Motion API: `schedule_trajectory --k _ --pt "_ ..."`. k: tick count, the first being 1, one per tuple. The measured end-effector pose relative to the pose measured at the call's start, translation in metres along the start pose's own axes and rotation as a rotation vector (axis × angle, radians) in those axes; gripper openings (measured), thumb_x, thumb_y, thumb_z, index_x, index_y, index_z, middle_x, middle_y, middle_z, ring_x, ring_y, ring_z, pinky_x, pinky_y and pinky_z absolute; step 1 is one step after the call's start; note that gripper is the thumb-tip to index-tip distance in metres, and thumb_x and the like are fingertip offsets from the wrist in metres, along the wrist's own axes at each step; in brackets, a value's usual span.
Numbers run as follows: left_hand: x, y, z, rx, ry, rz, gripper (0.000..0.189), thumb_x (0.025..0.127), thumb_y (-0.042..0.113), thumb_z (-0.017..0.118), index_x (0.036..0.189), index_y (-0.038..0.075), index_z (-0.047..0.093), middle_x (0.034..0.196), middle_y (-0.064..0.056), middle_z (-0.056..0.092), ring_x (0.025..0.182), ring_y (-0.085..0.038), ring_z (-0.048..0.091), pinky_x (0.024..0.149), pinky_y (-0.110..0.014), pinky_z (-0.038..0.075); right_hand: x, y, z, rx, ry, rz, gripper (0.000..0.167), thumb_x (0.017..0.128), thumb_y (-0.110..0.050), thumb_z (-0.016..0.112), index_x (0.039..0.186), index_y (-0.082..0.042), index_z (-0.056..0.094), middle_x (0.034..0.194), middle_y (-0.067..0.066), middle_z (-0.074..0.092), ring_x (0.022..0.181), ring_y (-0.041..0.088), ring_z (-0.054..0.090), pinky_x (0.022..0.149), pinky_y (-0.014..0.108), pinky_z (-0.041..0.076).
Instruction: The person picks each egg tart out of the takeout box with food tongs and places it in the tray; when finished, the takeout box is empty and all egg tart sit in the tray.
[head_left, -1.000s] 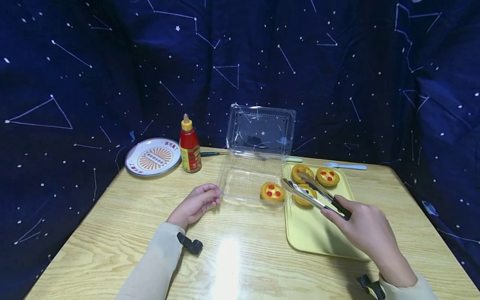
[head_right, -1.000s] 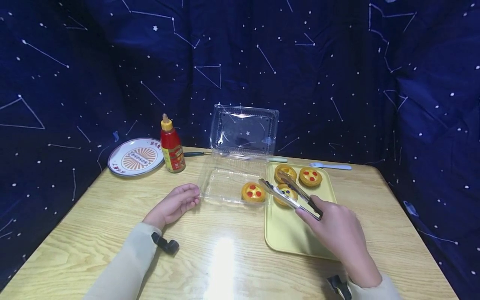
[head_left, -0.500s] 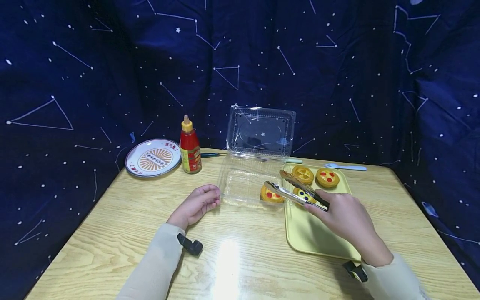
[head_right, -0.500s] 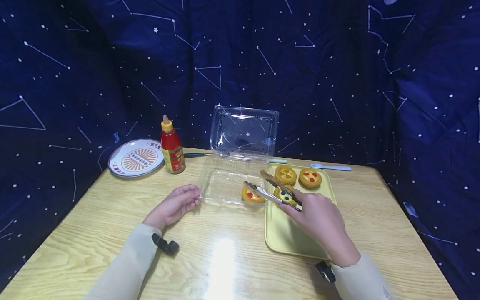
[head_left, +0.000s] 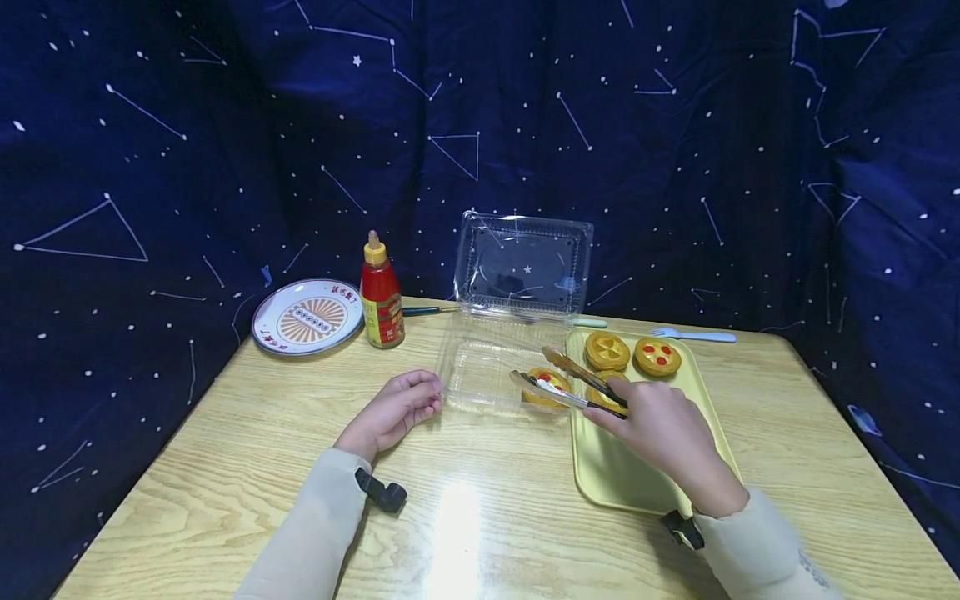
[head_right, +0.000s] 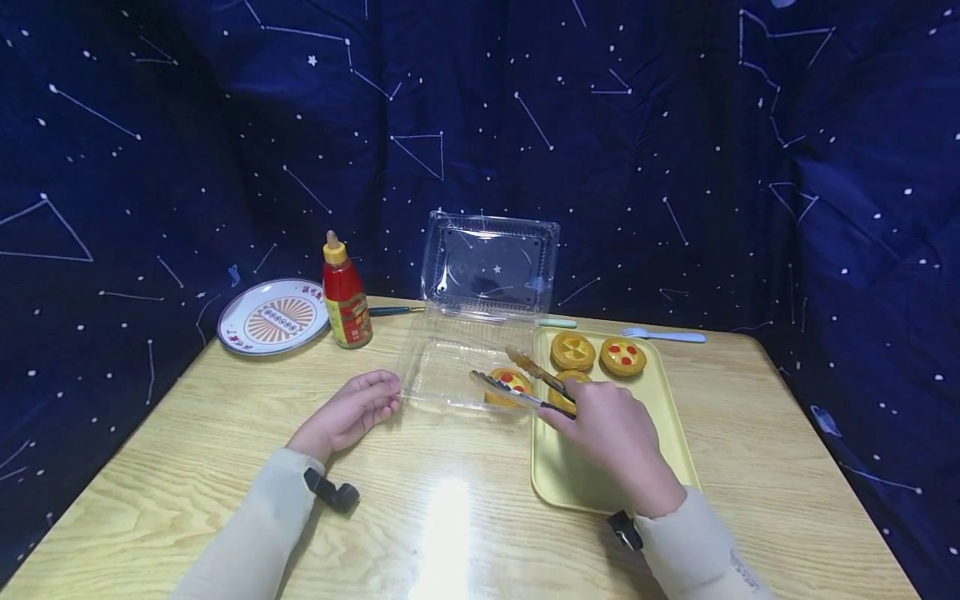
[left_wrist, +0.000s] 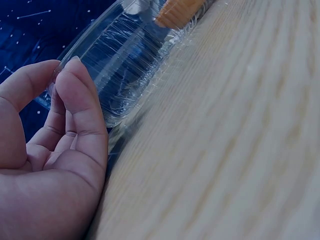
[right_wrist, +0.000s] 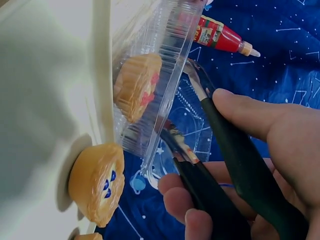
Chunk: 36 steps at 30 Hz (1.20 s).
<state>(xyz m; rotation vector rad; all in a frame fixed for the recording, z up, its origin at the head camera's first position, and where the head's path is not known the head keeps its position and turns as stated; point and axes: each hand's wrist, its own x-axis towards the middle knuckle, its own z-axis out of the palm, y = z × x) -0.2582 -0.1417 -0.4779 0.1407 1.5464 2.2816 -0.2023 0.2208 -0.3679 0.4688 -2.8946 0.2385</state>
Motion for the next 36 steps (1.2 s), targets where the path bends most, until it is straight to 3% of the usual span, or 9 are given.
schedule_trajectory --k 9,16,21,29,36 --pt "-0.001 0.000 0.001 -0.002 0.002 0.003 0.004 0.098 0.005 0.056 0.102 0.005 0.059 0.087 -0.005 0.060 0.078 -0.012 0.061 0.067 -0.018 0.052 0.010 -0.014 0.004 -0.034 -0.060 0.027 0.043 0.083 -0.054 0.073 0.094 -0.013 0.067 0.059 0.001 0.047 0.052 0.021 0.049 0.039 0.035 0.032" --pt "-0.001 0.000 0.004 0.002 -0.001 0.005 0.006 0.099 0.003 0.054 0.103 0.003 0.058 0.087 -0.004 0.061 0.077 -0.012 0.061 0.068 -0.018 0.051 0.016 -0.025 0.002 -0.031 -0.121 0.099 0.043 0.083 -0.052 0.073 0.086 -0.011 0.063 0.062 0.003 0.050 0.051 0.022 0.049 0.039 0.036 0.034" --pt "0.000 0.000 0.004 0.004 0.007 0.001 0.006 0.100 0.002 0.053 0.103 0.003 0.058 0.087 -0.005 0.061 0.078 -0.013 0.060 0.068 -0.018 0.051 0.018 -0.028 0.002 -0.038 -0.134 0.102 0.042 0.084 -0.052 0.074 0.087 -0.011 0.066 0.063 0.003 0.051 0.051 0.022 0.049 0.039 0.036 0.035" --pt "0.001 0.000 0.002 0.003 0.005 0.003 0.006 0.100 0.002 0.052 0.105 0.001 0.056 0.087 -0.005 0.060 0.078 -0.012 0.060 0.067 -0.018 0.051 0.020 -0.023 0.010 -0.053 -0.061 0.014 0.037 0.080 -0.047 0.079 0.091 -0.012 0.071 0.062 0.002 0.052 0.051 0.021 0.051 0.040 0.036 0.035" --pt "-0.001 0.001 0.002 0.000 0.012 0.002 0.007 0.100 0.003 0.053 0.106 0.000 0.055 0.090 -0.008 0.059 0.077 -0.012 0.061 0.067 -0.018 0.051 0.019 -0.019 0.016 -0.028 -0.016 0.008 0.036 0.082 -0.046 0.078 0.095 -0.013 0.071 0.061 0.000 0.051 0.051 0.020 0.049 0.040 0.035 0.034"
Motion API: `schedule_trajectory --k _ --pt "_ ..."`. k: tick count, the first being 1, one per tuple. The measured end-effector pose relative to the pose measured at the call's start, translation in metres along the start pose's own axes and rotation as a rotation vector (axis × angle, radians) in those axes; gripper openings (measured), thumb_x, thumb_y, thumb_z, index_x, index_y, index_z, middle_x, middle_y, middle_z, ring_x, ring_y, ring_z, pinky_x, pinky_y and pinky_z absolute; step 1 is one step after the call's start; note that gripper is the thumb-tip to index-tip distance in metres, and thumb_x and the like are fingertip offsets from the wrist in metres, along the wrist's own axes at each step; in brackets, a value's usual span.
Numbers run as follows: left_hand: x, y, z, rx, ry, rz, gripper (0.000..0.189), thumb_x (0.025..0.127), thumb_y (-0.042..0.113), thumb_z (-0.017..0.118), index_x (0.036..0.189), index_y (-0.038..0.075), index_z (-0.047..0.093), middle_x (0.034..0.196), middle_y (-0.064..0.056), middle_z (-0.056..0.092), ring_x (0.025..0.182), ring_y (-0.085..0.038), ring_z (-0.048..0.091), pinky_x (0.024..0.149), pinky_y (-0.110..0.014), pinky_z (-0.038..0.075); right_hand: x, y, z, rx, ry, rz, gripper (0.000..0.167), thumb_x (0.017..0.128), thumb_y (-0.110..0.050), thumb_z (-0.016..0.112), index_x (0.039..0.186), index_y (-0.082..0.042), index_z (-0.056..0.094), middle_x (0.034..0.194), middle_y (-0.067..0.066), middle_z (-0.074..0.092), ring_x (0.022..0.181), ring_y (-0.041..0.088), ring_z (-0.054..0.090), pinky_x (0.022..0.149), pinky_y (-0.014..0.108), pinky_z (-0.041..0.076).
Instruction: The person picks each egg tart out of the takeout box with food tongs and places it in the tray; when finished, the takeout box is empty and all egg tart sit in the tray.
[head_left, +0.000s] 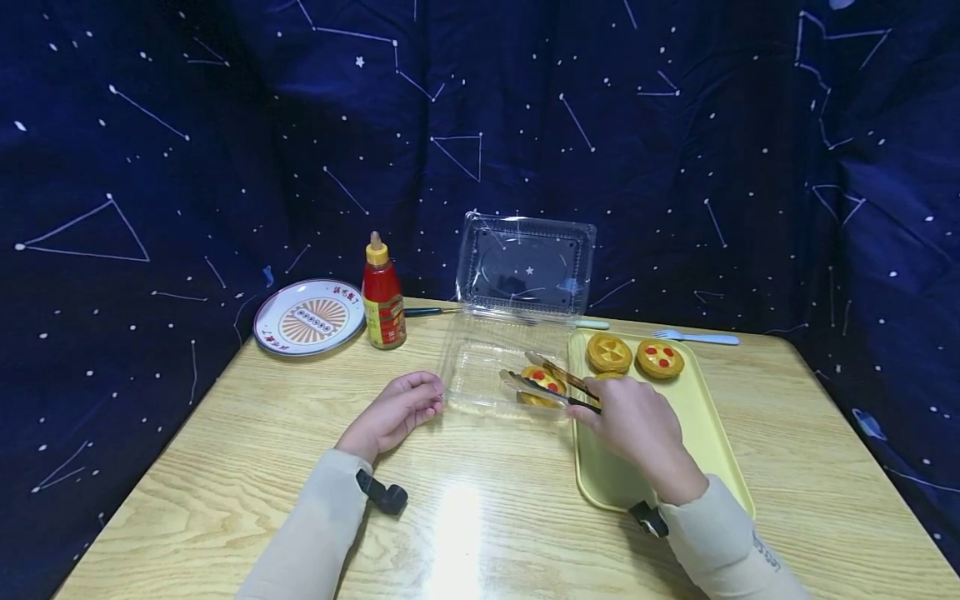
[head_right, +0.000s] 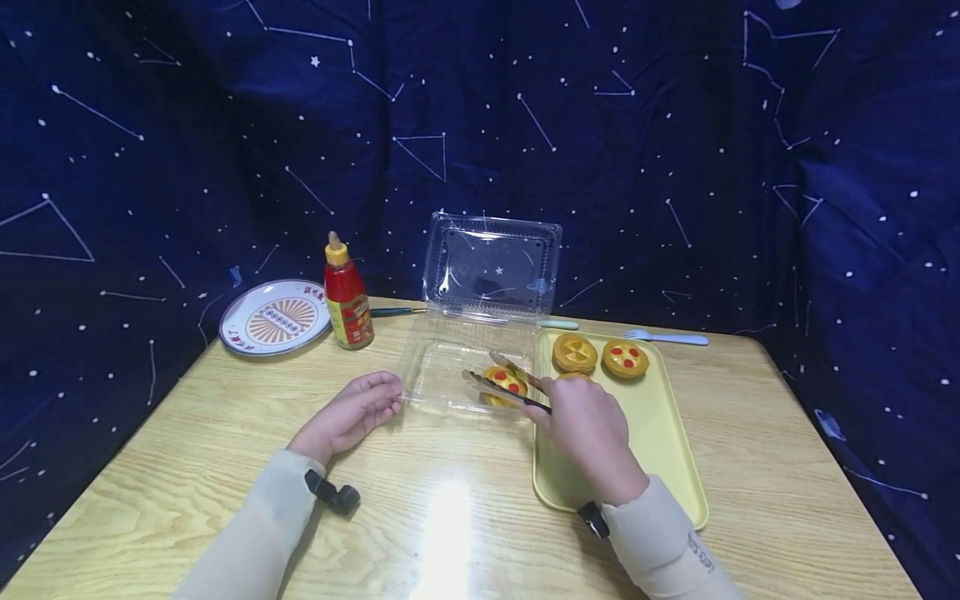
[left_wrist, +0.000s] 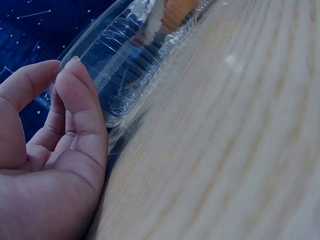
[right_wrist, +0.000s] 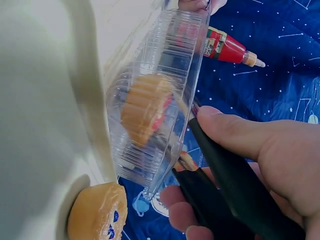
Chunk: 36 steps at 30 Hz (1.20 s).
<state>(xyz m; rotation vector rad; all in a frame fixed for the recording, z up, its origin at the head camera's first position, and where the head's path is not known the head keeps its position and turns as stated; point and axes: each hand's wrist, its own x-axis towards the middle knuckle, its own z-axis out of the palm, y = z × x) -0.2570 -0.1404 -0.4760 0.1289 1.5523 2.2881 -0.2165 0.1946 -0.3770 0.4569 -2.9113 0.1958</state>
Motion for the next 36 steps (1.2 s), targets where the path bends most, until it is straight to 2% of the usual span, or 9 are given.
schedule_trajectory --k 7,12,17,19,24,28,33,36 --pt "0.001 -0.001 -0.002 0.000 -0.005 -0.003 0.007 0.100 0.005 0.055 0.105 0.003 0.057 0.090 -0.006 0.060 0.079 -0.012 0.061 0.068 -0.018 0.051 -0.003 0.006 -0.004 0.005 0.058 0.008 0.046 0.083 -0.049 0.076 0.113 -0.015 0.072 0.064 0.006 0.060 0.053 0.026 0.055 0.038 0.038 0.037" --pt "0.001 0.000 -0.002 -0.001 -0.011 -0.009 0.005 0.100 0.005 0.054 0.104 0.004 0.057 0.089 -0.005 0.060 0.079 -0.013 0.061 0.068 -0.018 0.052 -0.008 0.009 -0.011 0.003 0.108 0.007 0.054 0.084 -0.050 0.074 0.124 -0.014 0.069 0.052 0.001 0.047 0.045 0.021 0.046 0.035 0.034 0.033" --pt "0.001 0.000 -0.002 -0.003 -0.010 -0.008 0.006 0.100 0.004 0.053 0.103 0.005 0.058 0.089 -0.006 0.060 0.079 -0.013 0.060 0.068 -0.018 0.051 -0.014 0.011 -0.021 0.020 0.180 -0.005 0.052 0.084 -0.046 0.076 0.122 -0.011 0.070 0.056 0.002 0.054 0.044 0.020 0.042 0.035 0.034 0.032" --pt "0.001 0.000 -0.002 -0.003 -0.008 -0.008 0.006 0.100 0.003 0.053 0.102 0.005 0.058 0.089 -0.006 0.060 0.079 -0.013 0.060 0.068 -0.018 0.052 -0.016 0.013 -0.026 0.015 0.195 -0.002 0.052 0.083 -0.046 0.076 0.121 -0.010 0.070 0.063 0.007 0.060 0.046 0.021 0.044 0.037 0.035 0.033" --pt "0.001 -0.001 -0.001 -0.005 -0.001 -0.010 0.006 0.100 0.003 0.053 0.102 0.005 0.059 0.089 -0.006 0.060 0.078 -0.012 0.061 0.067 -0.018 0.052 -0.024 0.023 -0.034 0.005 0.215 0.025 0.052 0.083 -0.046 0.076 0.120 -0.010 0.070 0.069 0.009 0.063 0.048 0.022 0.044 0.037 0.037 0.033" --pt "0.000 0.000 0.000 -0.007 -0.003 -0.008 0.005 0.100 0.003 0.053 0.103 0.005 0.058 0.089 -0.006 0.060 0.077 -0.012 0.061 0.067 -0.017 0.052 -0.032 0.032 -0.040 0.002 0.247 0.041 0.050 0.082 -0.045 0.077 0.119 -0.012 0.071 0.066 0.007 0.062 0.047 0.022 0.044 0.037 0.038 0.032" --pt "-0.001 0.000 0.000 -0.006 -0.006 -0.006 0.005 0.100 0.003 0.054 0.102 0.004 0.058 0.088 -0.005 0.060 0.078 -0.012 0.061 0.067 -0.017 0.052 -0.043 0.043 -0.046 -0.013 0.260 0.068 0.050 0.083 -0.046 0.076 0.118 -0.010 0.071 0.051 -0.003 0.047 0.045 0.019 0.038 0.037 0.036 0.029" --pt "-0.001 0.001 0.000 -0.004 -0.008 -0.005 0.005 0.100 0.004 0.054 0.103 0.004 0.058 0.088 -0.005 0.060 0.078 -0.013 0.061 0.067 -0.017 0.052 -0.049 0.051 -0.049 -0.026 0.287 0.069 0.043 0.082 -0.045 0.078 0.111 -0.013 0.071 0.047 -0.006 0.034 0.043 0.019 0.034 0.036 0.036 0.026"
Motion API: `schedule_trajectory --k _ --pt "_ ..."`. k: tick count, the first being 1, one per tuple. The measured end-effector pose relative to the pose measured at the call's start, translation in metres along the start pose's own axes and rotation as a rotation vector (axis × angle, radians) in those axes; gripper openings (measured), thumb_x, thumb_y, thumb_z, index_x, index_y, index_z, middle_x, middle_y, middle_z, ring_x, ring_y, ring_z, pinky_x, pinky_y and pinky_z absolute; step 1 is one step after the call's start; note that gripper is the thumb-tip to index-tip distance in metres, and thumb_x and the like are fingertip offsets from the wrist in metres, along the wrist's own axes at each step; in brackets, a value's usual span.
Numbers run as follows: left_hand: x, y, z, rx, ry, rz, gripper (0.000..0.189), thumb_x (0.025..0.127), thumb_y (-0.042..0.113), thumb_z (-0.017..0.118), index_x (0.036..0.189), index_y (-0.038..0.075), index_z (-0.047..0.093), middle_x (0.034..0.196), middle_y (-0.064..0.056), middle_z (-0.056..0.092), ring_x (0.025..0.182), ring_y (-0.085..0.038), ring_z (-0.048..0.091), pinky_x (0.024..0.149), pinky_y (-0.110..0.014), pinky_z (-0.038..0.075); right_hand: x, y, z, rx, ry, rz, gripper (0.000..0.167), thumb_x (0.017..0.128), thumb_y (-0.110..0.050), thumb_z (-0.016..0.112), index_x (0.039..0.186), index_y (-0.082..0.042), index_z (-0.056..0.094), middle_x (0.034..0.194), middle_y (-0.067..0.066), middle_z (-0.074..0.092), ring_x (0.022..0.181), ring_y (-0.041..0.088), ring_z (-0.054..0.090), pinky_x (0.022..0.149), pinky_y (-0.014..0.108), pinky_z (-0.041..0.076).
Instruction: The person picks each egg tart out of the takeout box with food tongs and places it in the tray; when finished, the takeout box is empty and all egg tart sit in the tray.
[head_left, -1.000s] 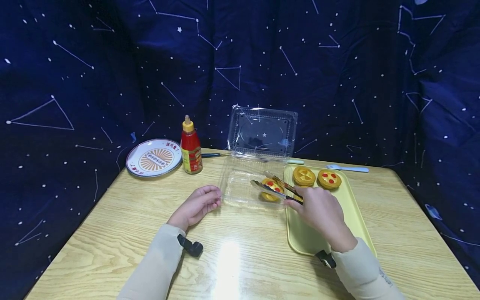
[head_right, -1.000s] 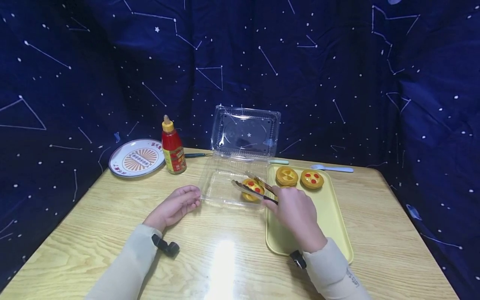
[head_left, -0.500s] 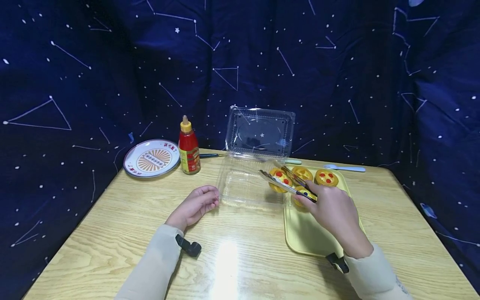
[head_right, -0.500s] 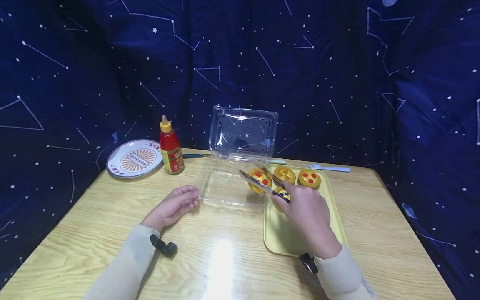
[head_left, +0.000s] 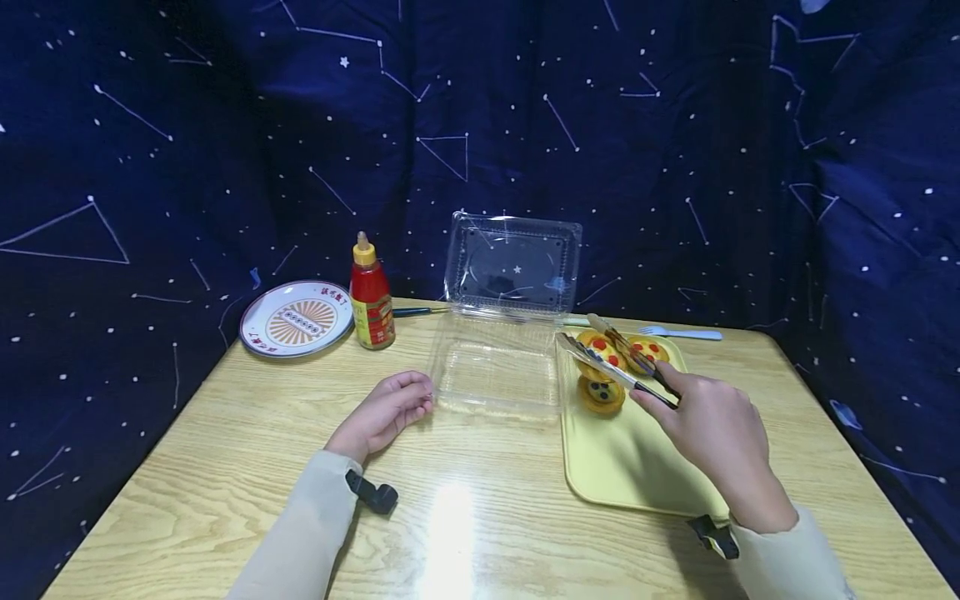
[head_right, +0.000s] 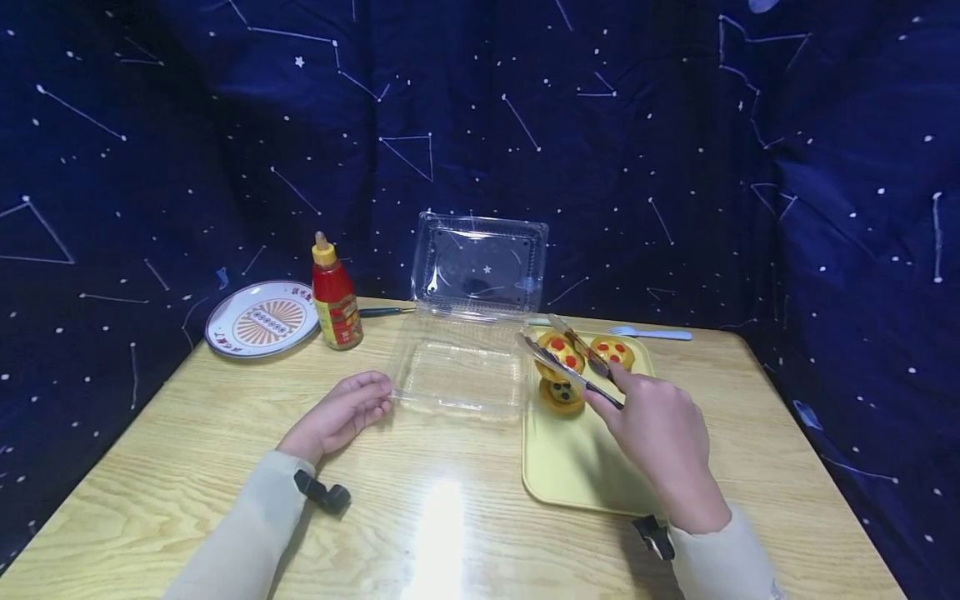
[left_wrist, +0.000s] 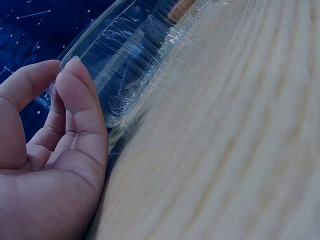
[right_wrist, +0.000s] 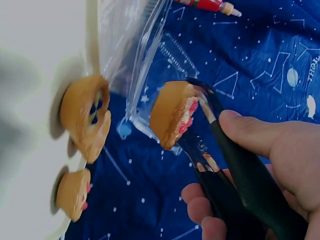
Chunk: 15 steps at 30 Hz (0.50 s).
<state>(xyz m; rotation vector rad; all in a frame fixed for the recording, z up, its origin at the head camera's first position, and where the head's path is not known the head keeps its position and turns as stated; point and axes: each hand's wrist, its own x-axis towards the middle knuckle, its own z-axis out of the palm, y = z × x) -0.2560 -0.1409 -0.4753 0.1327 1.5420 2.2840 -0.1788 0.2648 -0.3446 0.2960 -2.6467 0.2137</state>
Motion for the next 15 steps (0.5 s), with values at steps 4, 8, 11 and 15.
schedule_trajectory --k 4,8,11,15 --pt "0.000 0.000 0.000 0.001 -0.002 0.000 0.005 0.100 0.004 0.054 0.103 0.004 0.058 0.089 -0.006 0.060 0.078 -0.013 0.061 0.067 -0.018 0.052 -0.006 0.012 -0.005 -0.009 0.016 0.016 0.042 0.081 -0.044 0.079 0.108 -0.014 0.070 0.048 -0.003 0.042 0.042 0.021 0.038 0.036 0.038 0.027" --pt "0.000 0.000 0.001 0.001 -0.003 -0.002 0.005 0.100 0.004 0.054 0.103 0.004 0.058 0.088 -0.006 0.060 0.078 -0.013 0.061 0.067 -0.018 0.051 -0.013 0.022 -0.010 -0.008 -0.010 0.063 0.055 0.081 -0.047 0.078 0.119 -0.008 0.069 0.056 0.005 0.058 0.044 0.024 0.047 0.037 0.043 0.032" --pt "0.000 0.000 0.001 0.000 0.004 -0.004 0.006 0.100 0.004 0.054 0.105 0.002 0.056 0.088 -0.006 0.060 0.078 -0.013 0.061 0.066 -0.018 0.051 -0.018 0.030 -0.013 -0.018 -0.012 0.075 0.059 0.082 -0.049 0.077 0.121 -0.005 0.068 0.056 0.007 0.059 0.044 0.025 0.049 0.037 0.043 0.033" --pt "0.000 0.000 0.003 0.001 0.011 -0.006 0.011 0.100 0.005 0.054 0.109 -0.002 0.054 0.087 -0.005 0.061 0.077 -0.012 0.061 0.066 -0.017 0.051 -0.026 0.040 -0.012 -0.033 0.001 0.079 0.061 0.082 -0.049 0.077 0.120 -0.002 0.068 0.051 0.006 0.055 0.043 0.026 0.049 0.035 0.041 0.031"
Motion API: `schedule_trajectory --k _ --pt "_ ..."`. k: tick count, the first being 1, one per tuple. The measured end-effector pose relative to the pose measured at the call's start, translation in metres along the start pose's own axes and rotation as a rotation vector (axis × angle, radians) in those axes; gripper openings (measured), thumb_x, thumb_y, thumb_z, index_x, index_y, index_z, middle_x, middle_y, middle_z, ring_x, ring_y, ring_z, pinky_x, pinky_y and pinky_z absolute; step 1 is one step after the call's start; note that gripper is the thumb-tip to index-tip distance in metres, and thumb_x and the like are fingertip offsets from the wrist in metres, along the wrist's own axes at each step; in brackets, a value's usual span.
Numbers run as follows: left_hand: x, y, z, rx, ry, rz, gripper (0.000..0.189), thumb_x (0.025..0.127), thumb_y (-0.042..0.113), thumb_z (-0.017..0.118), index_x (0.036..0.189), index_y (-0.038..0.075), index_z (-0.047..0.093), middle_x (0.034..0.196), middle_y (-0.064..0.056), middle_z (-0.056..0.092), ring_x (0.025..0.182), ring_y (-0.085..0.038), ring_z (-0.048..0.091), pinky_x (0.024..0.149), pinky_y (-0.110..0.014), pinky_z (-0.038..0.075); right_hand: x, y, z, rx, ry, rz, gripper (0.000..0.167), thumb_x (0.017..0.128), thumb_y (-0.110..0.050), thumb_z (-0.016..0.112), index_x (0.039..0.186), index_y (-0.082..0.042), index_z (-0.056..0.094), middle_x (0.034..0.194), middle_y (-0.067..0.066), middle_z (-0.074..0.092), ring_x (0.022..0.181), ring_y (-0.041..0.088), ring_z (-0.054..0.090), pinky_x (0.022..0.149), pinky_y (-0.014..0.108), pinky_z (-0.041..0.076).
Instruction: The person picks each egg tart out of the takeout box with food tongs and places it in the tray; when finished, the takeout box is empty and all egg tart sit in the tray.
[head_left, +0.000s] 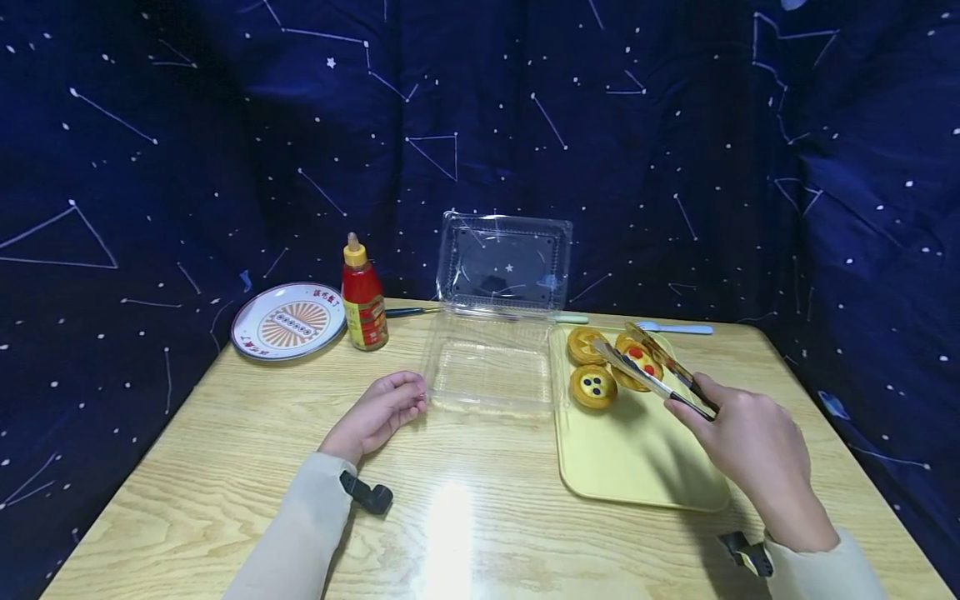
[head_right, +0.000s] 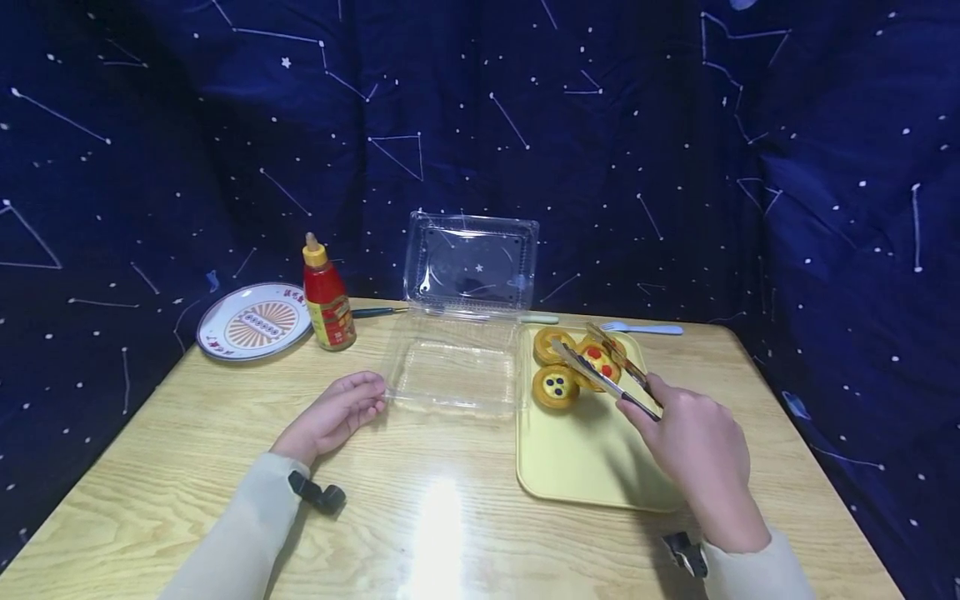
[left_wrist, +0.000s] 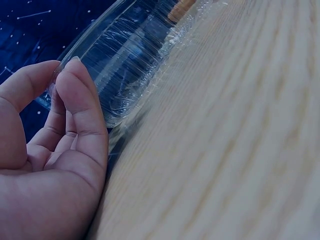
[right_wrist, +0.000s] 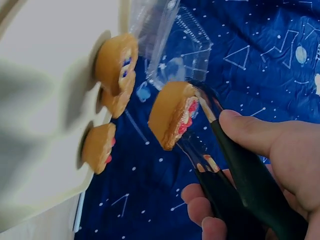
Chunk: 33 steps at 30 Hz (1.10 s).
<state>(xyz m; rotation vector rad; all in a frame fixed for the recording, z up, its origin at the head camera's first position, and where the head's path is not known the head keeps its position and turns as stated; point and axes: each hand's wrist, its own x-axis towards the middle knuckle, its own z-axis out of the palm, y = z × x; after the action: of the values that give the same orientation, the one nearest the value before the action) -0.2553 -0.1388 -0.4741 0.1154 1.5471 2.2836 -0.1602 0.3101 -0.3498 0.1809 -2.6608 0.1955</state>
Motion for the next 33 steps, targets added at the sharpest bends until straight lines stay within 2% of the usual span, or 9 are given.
schedule_trajectory --k 9,17,25,28,33 --pt "-0.002 0.000 -0.001 0.020 -0.001 -0.005 0.006 0.100 0.008 0.057 0.104 0.004 0.057 0.087 -0.004 0.061 0.078 -0.013 0.061 0.066 -0.018 0.051 -0.014 0.014 0.009 -0.023 -0.006 0.037 0.061 0.082 -0.053 0.075 0.119 -0.004 0.068 0.042 -0.004 0.036 0.039 0.021 0.037 0.034 0.036 0.025" --pt "-0.002 0.000 0.000 0.017 0.001 -0.005 0.010 0.100 0.008 0.056 0.107 0.001 0.055 0.088 -0.004 0.061 0.079 -0.013 0.060 0.066 -0.018 0.051 -0.018 0.024 0.020 0.001 -0.054 0.113 0.066 0.083 -0.056 0.072 0.122 -0.003 0.067 0.054 0.014 0.056 0.043 0.034 0.049 0.033 0.040 0.029" --pt "-0.001 0.001 0.001 0.023 0.010 -0.013 0.005 0.100 0.008 0.056 0.104 0.005 0.057 0.087 -0.004 0.061 0.078 -0.012 0.060 0.067 -0.018 0.051 -0.021 0.029 0.030 0.012 -0.073 0.138 0.068 0.083 -0.056 0.073 0.122 -0.001 0.066 0.076 0.031 0.063 0.050 0.044 0.054 0.034 0.044 0.032" --pt "-0.001 0.001 0.001 0.021 0.014 -0.014 0.004 0.100 0.008 0.056 0.103 0.006 0.058 0.086 -0.004 0.061 0.078 -0.012 0.060 0.066 -0.018 0.051 -0.021 0.030 0.031 0.013 -0.106 0.156 0.070 0.083 -0.058 0.071 0.123 0.000 0.065 0.077 0.032 0.063 0.050 0.042 0.054 0.035 0.043 0.032" --pt "-0.001 0.001 0.001 0.023 0.015 -0.018 0.004 0.100 0.008 0.056 0.103 0.006 0.057 0.087 -0.004 0.061 0.078 -0.012 0.061 0.067 -0.018 0.051 -0.024 0.032 0.036 0.023 -0.153 0.180 0.075 0.084 -0.061 0.069 0.126 0.000 0.063 0.068 0.026 0.061 0.048 0.037 0.053 0.034 0.039 0.030"
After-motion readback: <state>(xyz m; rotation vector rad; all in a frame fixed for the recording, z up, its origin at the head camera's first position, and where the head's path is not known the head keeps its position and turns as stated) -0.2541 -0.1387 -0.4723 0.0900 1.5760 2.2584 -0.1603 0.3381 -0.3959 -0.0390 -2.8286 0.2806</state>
